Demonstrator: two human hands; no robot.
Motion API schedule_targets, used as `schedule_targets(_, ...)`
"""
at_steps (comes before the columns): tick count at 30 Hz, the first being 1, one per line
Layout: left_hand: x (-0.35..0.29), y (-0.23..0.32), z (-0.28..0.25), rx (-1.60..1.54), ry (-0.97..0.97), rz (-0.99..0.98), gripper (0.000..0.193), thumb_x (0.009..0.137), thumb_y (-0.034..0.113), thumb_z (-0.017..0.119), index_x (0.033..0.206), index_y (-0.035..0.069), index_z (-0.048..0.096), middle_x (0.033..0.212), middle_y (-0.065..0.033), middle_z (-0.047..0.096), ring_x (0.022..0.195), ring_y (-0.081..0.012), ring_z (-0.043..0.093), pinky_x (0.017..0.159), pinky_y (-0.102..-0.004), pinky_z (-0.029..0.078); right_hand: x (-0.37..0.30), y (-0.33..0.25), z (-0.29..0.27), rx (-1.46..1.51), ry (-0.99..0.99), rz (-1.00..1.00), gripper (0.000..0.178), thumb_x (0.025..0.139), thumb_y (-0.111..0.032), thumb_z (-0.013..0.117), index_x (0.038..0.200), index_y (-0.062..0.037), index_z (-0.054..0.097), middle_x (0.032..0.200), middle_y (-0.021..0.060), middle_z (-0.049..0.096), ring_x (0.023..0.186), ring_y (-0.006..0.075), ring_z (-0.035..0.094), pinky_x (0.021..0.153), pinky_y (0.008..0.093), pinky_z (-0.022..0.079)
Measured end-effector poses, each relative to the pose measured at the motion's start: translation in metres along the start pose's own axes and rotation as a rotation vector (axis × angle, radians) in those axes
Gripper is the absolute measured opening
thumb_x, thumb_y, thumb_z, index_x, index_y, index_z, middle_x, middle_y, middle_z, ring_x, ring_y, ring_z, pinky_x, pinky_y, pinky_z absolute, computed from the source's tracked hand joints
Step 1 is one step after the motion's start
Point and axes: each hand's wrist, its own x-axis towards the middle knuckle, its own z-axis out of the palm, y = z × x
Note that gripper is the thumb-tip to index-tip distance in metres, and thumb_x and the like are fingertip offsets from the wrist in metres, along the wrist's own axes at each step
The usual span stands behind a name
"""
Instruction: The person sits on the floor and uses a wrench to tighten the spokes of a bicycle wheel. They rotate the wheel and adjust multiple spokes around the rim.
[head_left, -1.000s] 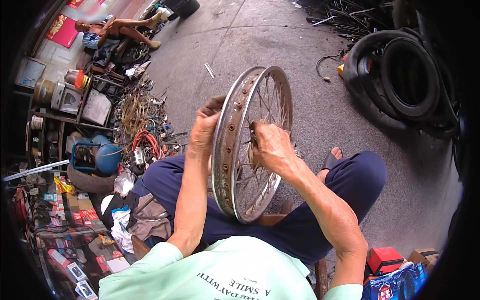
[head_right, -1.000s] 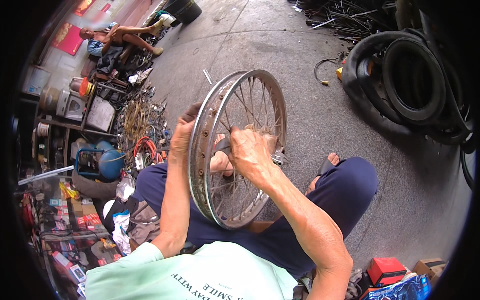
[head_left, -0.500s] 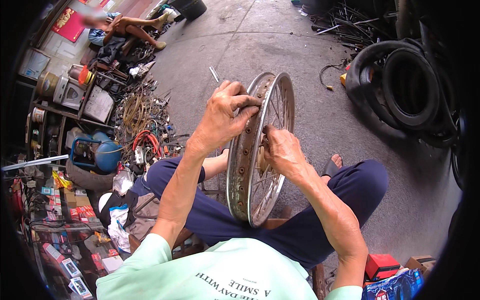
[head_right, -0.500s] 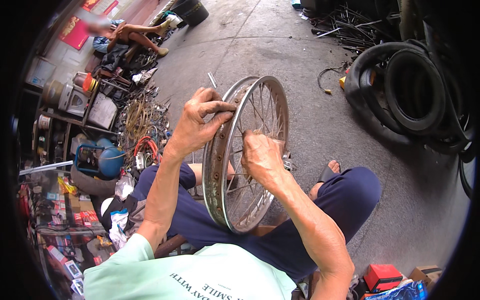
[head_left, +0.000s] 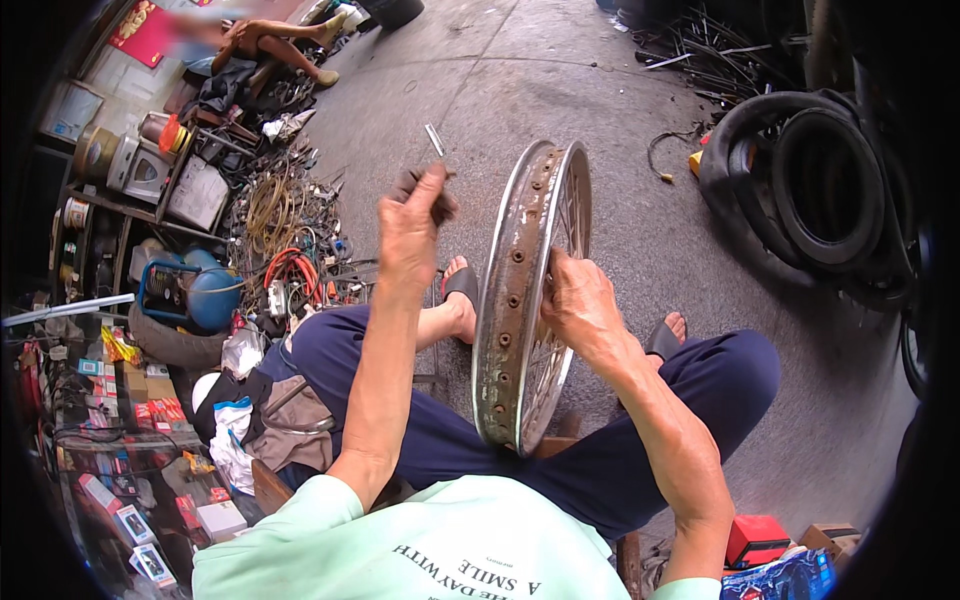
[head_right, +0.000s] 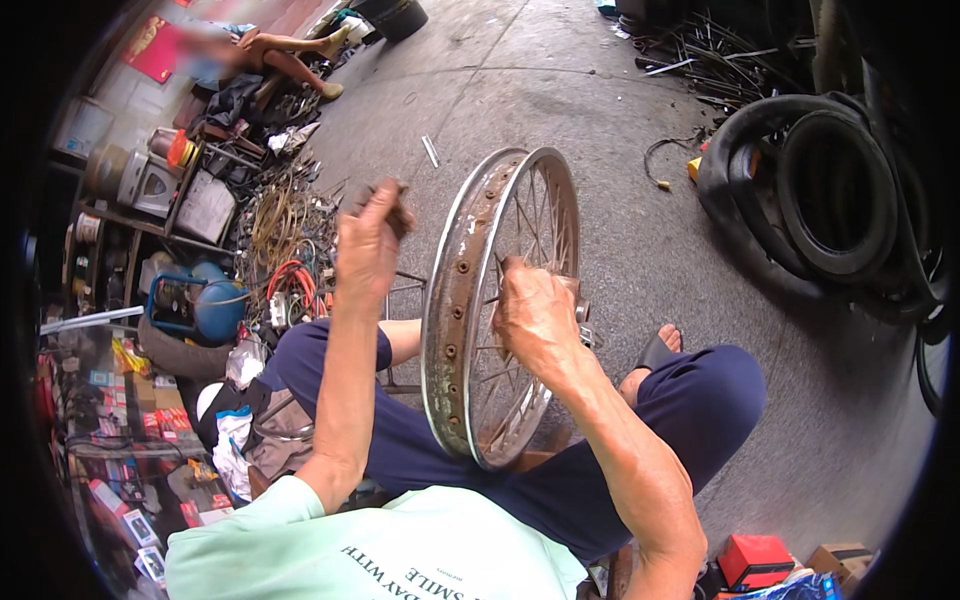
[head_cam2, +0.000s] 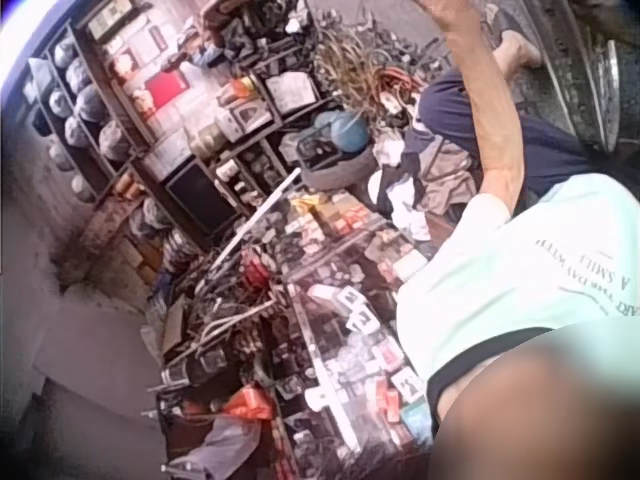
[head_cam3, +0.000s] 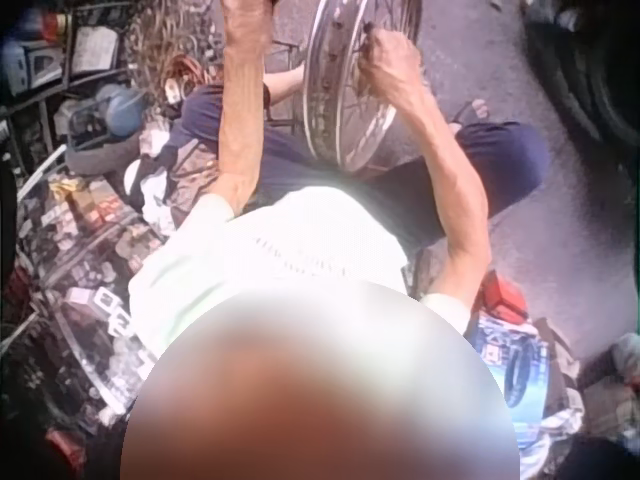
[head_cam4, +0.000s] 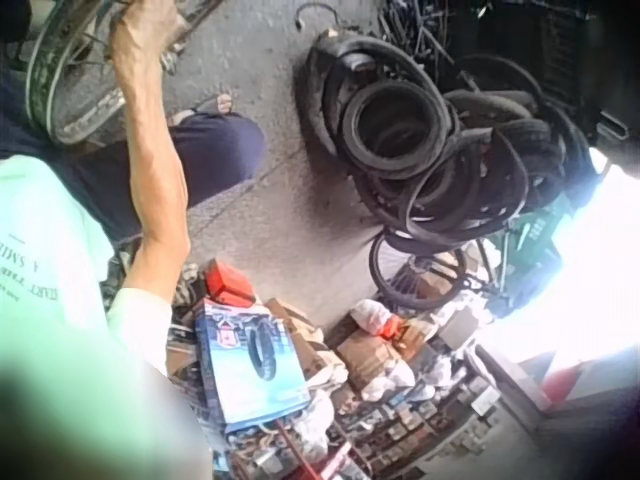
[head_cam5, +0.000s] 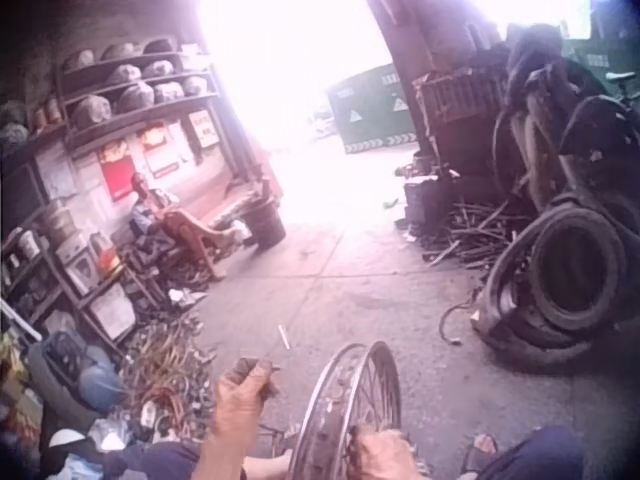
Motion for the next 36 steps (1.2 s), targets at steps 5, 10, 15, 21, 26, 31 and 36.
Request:
schedule_targets(5, -0.017, -0.126, -0.022, 0.028, 0.038, -0.367, 0.027, 0.084, 0.028, 0.077, 0.085, 0.004, 0.065, 0.068, 0.0, 0.059, 0.057, -0.0101, 0.052, 0.055, -0.0269, 0.043, -0.002, 0.004, -0.005, 0.046, -0.003, -0.005, 0.023, 0.085, -0.011, 0.066, 0.105, -0.0013, 0.06, 0.084, 0.0236, 0.068, 0.081, 0.0432, 0.067, 0.072, 0.0482, 0.053)
schedule_targets(10, -0.036, -0.231, -0.042, 0.061, -0.008, -0.54, 0.028, 0.083, 0.024, 0.075, 0.086, -0.003, 0.067, 0.071, -0.0048, 0.062, 0.062, -0.0132, 0.056, 0.054, -0.03, 0.045, -0.002, 0.0, -0.01, 0.071, -0.003, 0.001, 0.029, 0.079, -0.012, 0.073, 0.104, -0.003, 0.062, 0.083, 0.0209, 0.069, 0.079, 0.0408, 0.068, 0.07, 0.0458, 0.053)
schedule_targets(15, -0.043, -0.256, -0.051, 0.079, -0.079, -0.622, 0.032, 0.083, 0.025, 0.075, 0.094, -0.004, 0.068, 0.082, -0.0083, 0.068, 0.068, -0.0153, 0.061, 0.061, -0.03, 0.049, 0.003, 0.005, -0.004, 0.026, 0.016, -0.017, 0.031, 0.079, -0.013, 0.074, 0.105, -0.0025, 0.062, 0.084, 0.0219, 0.068, 0.081, 0.0424, 0.067, 0.07, 0.0455, 0.053)
schedule_targets(21, -0.057, -0.134, -0.01, -0.129, 0.107, -0.405, 0.037, 0.094, 0.039, 0.065, 0.101, 0.003, 0.068, 0.083, -0.0063, 0.067, 0.071, -0.0124, 0.061, 0.065, -0.0272, 0.049, 0.001, 0.011, -0.003, -0.006, 0.009, 0.025, 0.031, 0.083, -0.016, 0.07, 0.11, -0.0035, 0.059, 0.087, 0.0233, 0.068, 0.083, 0.0443, 0.066, 0.071, 0.0479, 0.052)
schedule_targets(26, -0.097, -0.012, 0.019, -0.137, 0.035, -0.151, 0.041, 0.1, 0.041, 0.054, 0.105, 0.002, 0.066, 0.094, -0.0065, 0.068, 0.083, -0.0144, 0.065, 0.076, -0.0283, 0.051, 0.004, -0.005, 0.002, 0.01, 0.016, -0.01, 0.024, 0.079, -0.007, 0.065, 0.101, 0.0009, 0.058, 0.083, 0.0242, 0.067, 0.082, 0.044, 0.066, 0.072, 0.0501, 0.052)
schedule_targets(31, -0.081, -0.011, 0.011, -0.778, -0.209, -0.395, 0.027, 0.101, 0.022, 0.053, 0.115, 0.001, 0.064, 0.104, -0.0085, 0.07, 0.093, -0.0166, 0.067, 0.084, -0.0309, 0.054, 0.003, -0.001, 0.01, 0.044, 0.078, -0.032, 0.025, 0.087, -0.016, 0.064, 0.107, -0.0022, 0.06, 0.087, 0.0237, 0.068, 0.086, 0.0429, 0.067, 0.072, 0.0487, 0.052)
schedule_targets(36, -0.072, -0.041, 0.006, -0.674, -0.353, -0.34, 0.028, 0.091, 0.003, 0.065, 0.119, 0.0, 0.063, 0.108, -0.007, 0.07, 0.09, -0.0131, 0.069, 0.076, -0.0267, 0.058, 0.004, 0.004, 0.012, 0.071, 0.137, -0.012, 0.024, 0.089, -0.017, 0.062, 0.11, -0.0032, 0.06, 0.09, 0.0232, 0.068, 0.086, 0.0428, 0.067, 0.072, 0.0487, 0.052)
